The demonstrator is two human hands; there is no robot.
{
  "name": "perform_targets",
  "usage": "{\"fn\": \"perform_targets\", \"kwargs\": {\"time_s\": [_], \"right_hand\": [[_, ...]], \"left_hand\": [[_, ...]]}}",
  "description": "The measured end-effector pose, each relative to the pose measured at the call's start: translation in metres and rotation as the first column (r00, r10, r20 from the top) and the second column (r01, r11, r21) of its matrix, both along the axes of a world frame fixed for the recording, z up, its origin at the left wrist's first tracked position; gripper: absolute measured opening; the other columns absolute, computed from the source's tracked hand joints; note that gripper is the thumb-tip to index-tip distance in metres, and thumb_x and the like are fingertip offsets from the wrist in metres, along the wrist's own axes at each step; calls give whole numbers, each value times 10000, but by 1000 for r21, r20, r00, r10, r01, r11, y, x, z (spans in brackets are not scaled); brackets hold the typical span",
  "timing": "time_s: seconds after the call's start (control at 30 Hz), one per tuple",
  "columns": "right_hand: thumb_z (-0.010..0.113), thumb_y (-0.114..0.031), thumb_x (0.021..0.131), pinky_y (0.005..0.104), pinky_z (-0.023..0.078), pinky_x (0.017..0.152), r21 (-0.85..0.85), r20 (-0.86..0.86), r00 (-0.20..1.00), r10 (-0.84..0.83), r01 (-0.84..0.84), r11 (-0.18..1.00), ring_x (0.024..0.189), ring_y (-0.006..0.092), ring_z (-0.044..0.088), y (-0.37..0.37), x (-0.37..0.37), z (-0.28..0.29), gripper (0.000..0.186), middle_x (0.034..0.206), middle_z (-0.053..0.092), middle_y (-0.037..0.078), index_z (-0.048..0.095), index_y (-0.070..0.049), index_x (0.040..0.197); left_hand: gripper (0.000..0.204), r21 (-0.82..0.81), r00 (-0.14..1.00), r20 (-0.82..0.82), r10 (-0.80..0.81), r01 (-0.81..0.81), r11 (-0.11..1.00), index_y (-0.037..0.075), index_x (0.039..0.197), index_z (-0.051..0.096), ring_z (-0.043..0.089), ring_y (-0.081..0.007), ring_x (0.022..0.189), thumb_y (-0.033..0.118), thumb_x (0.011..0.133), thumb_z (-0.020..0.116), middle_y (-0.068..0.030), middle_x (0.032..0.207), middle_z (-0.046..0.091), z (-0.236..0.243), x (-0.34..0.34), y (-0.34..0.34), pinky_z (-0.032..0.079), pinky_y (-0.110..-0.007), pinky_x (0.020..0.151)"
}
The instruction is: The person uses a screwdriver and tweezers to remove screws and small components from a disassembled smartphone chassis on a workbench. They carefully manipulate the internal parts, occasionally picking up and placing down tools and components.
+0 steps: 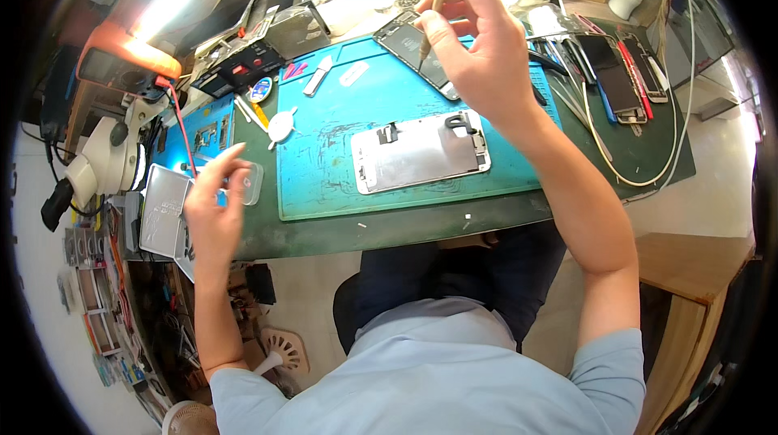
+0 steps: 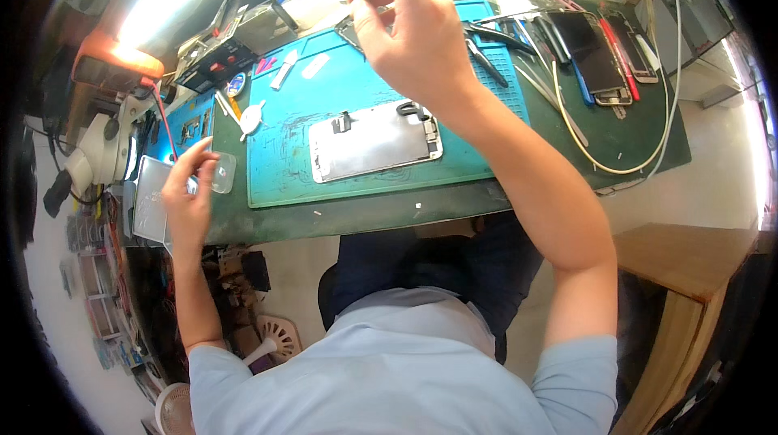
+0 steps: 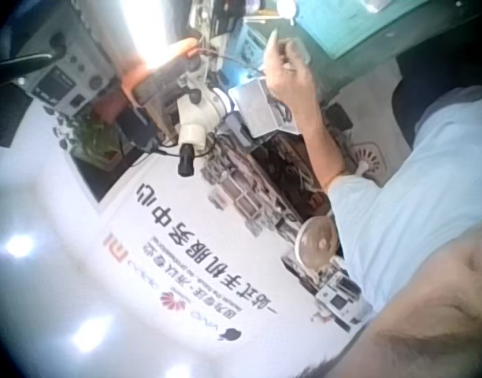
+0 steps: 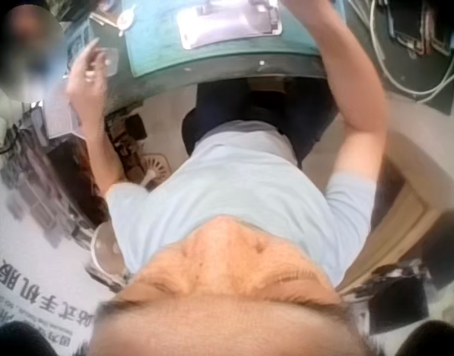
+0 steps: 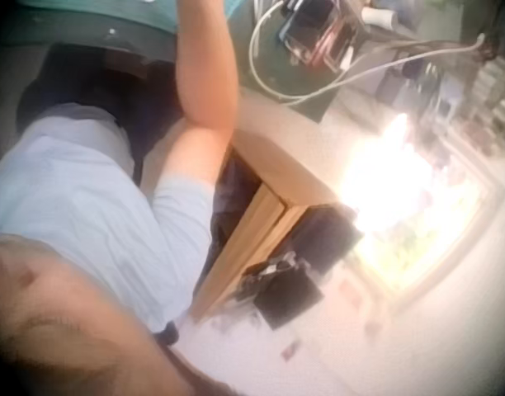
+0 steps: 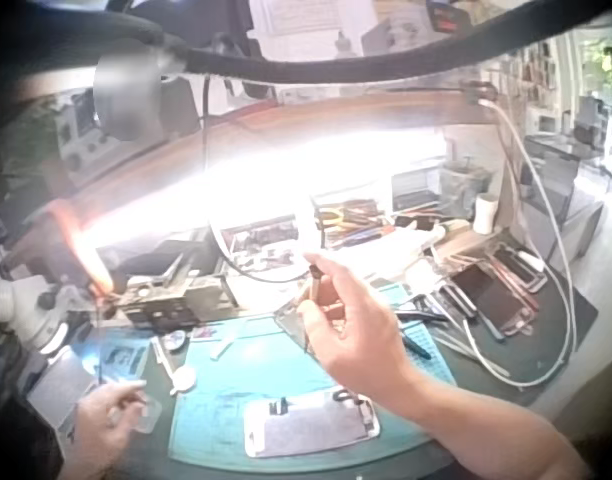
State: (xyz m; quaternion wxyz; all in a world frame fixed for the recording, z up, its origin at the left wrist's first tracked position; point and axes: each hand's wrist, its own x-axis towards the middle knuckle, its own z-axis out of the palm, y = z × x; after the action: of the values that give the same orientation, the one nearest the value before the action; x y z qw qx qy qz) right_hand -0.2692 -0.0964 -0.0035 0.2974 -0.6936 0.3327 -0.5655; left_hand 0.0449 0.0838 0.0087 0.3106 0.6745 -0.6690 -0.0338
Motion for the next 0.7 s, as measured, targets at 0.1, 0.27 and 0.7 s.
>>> {"fn": "perform_targets", "kwargs": {"time_s": [0.1, 0.27, 0.7], "right_hand": [[649, -42, 959, 314, 593, 733, -64, 3, 1000, -24, 24, 998, 815, 182, 705, -3, 0, -4, 511, 955, 683, 107, 557, -35, 1461], [649, -62, 964, 321, 602, 732, -18, -4, 1000, -31, 31, 999, 788, 194, 706, 1, -3, 3, 506, 948, 688, 110, 558, -41, 1461], [577, -74, 917, 467, 558, 661, -209, 9, 993, -119, 118, 971, 700, 367, 701, -14, -3, -10, 370, 744, 700, 144, 656, -79, 1278]], "left_hand": [[490, 100, 962, 83, -259, 251, 963, 50, 1405, 628, 679, -292, 1142, 118, 941, 767, -156, 1231, 718, -7, -45, -23, 539, -388, 964], [791, 200, 886, 146, -439, 408, 891, 14, 1500, 494, 600, -387, 1255, 235, 839, 868, -205, 1386, 613, -16, -100, -46, 472, -447, 1075], [478, 63, 794, -109, -598, 606, 793, 11, 1337, 622, 669, -301, 1002, 135, 902, 776, -132, 1128, 685, -36, -188, -78, 539, -403, 883]]}}
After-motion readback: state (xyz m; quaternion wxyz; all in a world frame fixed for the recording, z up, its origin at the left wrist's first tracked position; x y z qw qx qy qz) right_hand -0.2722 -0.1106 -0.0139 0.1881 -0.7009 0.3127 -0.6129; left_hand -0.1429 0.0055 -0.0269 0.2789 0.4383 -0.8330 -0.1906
